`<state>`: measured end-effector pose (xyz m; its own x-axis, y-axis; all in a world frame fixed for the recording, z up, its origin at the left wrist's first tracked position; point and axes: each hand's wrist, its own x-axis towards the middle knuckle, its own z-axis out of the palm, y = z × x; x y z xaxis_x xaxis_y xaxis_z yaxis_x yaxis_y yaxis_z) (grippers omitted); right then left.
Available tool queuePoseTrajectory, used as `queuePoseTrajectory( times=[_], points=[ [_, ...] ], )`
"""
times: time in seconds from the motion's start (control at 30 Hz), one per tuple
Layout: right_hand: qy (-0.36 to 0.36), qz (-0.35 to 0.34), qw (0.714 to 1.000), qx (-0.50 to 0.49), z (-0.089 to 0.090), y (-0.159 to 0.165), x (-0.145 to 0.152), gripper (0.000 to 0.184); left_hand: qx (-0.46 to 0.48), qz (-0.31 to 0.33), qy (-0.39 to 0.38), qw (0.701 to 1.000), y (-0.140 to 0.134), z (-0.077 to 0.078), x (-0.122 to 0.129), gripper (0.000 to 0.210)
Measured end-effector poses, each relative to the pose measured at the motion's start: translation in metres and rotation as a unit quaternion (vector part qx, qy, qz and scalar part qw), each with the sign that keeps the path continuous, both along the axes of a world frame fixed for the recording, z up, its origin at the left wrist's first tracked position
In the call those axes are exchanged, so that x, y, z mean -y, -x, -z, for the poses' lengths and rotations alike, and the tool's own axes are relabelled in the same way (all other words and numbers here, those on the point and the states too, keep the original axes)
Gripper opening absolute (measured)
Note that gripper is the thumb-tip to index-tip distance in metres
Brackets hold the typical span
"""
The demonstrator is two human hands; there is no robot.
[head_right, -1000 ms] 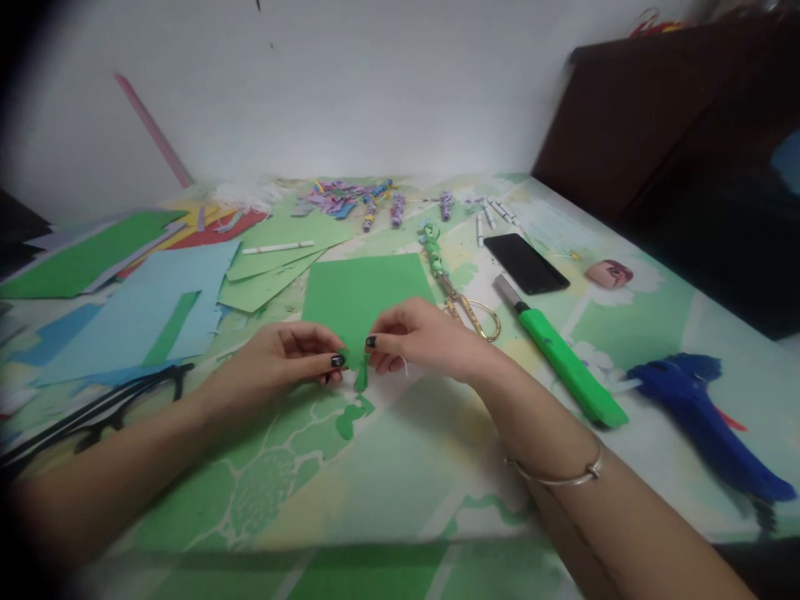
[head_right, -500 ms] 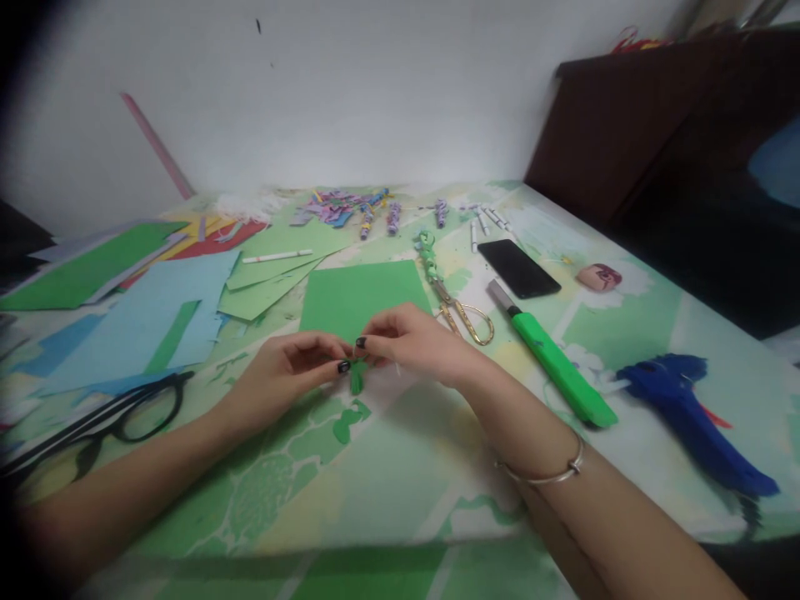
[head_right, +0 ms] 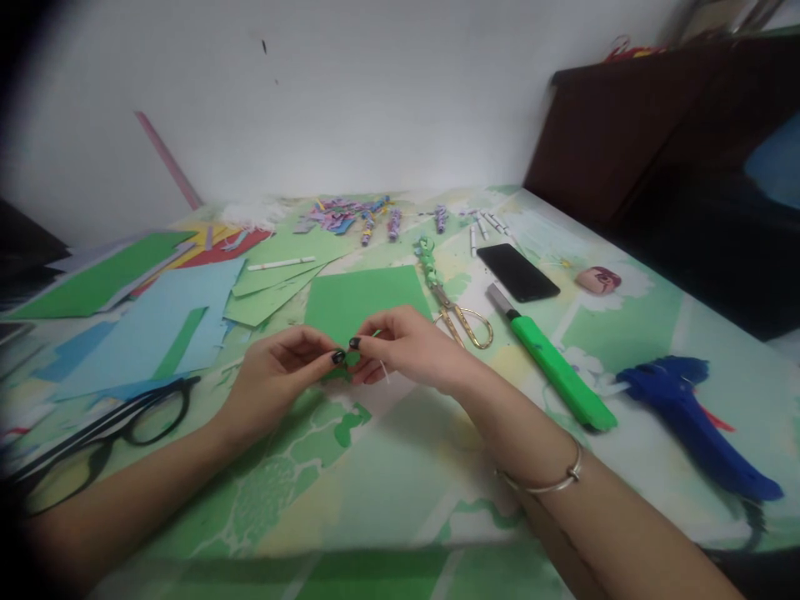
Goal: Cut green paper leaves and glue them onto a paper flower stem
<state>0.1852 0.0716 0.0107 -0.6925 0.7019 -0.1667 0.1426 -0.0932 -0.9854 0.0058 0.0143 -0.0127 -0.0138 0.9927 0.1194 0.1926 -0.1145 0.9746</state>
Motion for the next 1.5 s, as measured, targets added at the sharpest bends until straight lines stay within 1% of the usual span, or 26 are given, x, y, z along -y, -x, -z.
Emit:
queuePoseTrajectory(
  times=[0.17, 0.33, 0.53, 0.6, 0.67, 0.73, 0.77, 0.87, 0.97, 1.07, 1.2, 1.27, 1.3, 1.37, 1.43, 1.5],
  points=[
    [-0.004, 0.002, 1.0, -0.01, 0.001, 0.0, 0.0, 0.016, 0.013, -0.002, 0.001, 1.0, 0.0, 0.0, 0.0, 0.009],
    [-0.05, 0.007, 0.999, -0.004, 0.002, 0.0, 0.001, 0.016, 0.03, -0.001, -0.008, 1.0, -0.001, -0.001, 0.0, 0.009],
    [-0.146, 0.012, 0.989, 0.029, 0.004, 0.003, 0.003, 0.016, 0.015, -0.002, -0.028, 0.999, -0.002, 0.001, 0.001, 0.011],
    [-0.201, 0.023, 0.978, 0.049, 0.006, 0.004, 0.004, 0.014, -0.011, -0.011, -0.056, 0.998, -0.002, 0.002, 0.001, 0.011],
    [-0.262, 0.035, 0.962, 0.07, 0.007, 0.004, 0.005, 0.013, -0.057, -0.023, -0.104, 0.993, -0.002, 0.003, 0.003, 0.01],
    [-0.313, 0.043, 0.945, 0.09, 0.006, 0.003, 0.004, 0.012, -0.126, -0.04, -0.17, 0.977, -0.001, 0.004, 0.004, 0.01],
    [-0.332, 0.045, 0.937, 0.1, 0.005, 0.001, 0.004, 0.011, -0.168, -0.05, -0.208, 0.962, -0.001, 0.004, 0.005, 0.01],
    [-0.375, 0.031, 0.918, 0.129, -0.001, -0.003, 0.003, 0.009, -0.287, -0.059, -0.332, 0.897, 0.001, 0.007, 0.006, 0.011],
    [-0.414, 0.006, 0.896, 0.161, -0.008, -0.009, 0.002, 0.012, -0.355, -0.024, -0.437, 0.826, -0.001, 0.011, 0.004, 0.012],
    [-0.429, -0.027, 0.881, 0.196, -0.015, -0.016, 0.0, 0.015, -0.394, 0.02, -0.498, 0.773, -0.008, 0.013, 0.001, 0.014],
    [-0.391, -0.097, 0.888, 0.221, -0.016, -0.029, -0.002, 0.013, -0.464, 0.075, -0.528, 0.707, -0.023, 0.013, 0.006, 0.01],
    [-0.361, -0.127, 0.893, 0.238, -0.013, -0.038, 0.0, 0.013, -0.494, 0.112, -0.512, 0.694, -0.028, 0.013, 0.011, 0.015],
    [-0.348, -0.134, 0.894, 0.247, -0.011, -0.043, 0.003, 0.014, -0.505, 0.13, -0.497, 0.693, -0.03, 0.013, 0.013, 0.018],
    [-0.33, -0.135, 0.896, 0.263, -0.008, -0.054, 0.012, 0.015, -0.513, 0.158, -0.469, 0.702, -0.031, 0.013, 0.018, 0.022],
    [-0.318, -0.113, 0.898, 0.281, -0.009, -0.067, 0.025, 0.016, -0.506, 0.169, -0.454, 0.714, -0.029, 0.013, 0.021, 0.024],
    [-0.323, -0.069, 0.893, 0.305, -0.012, -0.083, 0.043, 0.015, -0.497, 0.178, -0.45, 0.72, -0.026, 0.013, 0.023, 0.024]
  ],
)
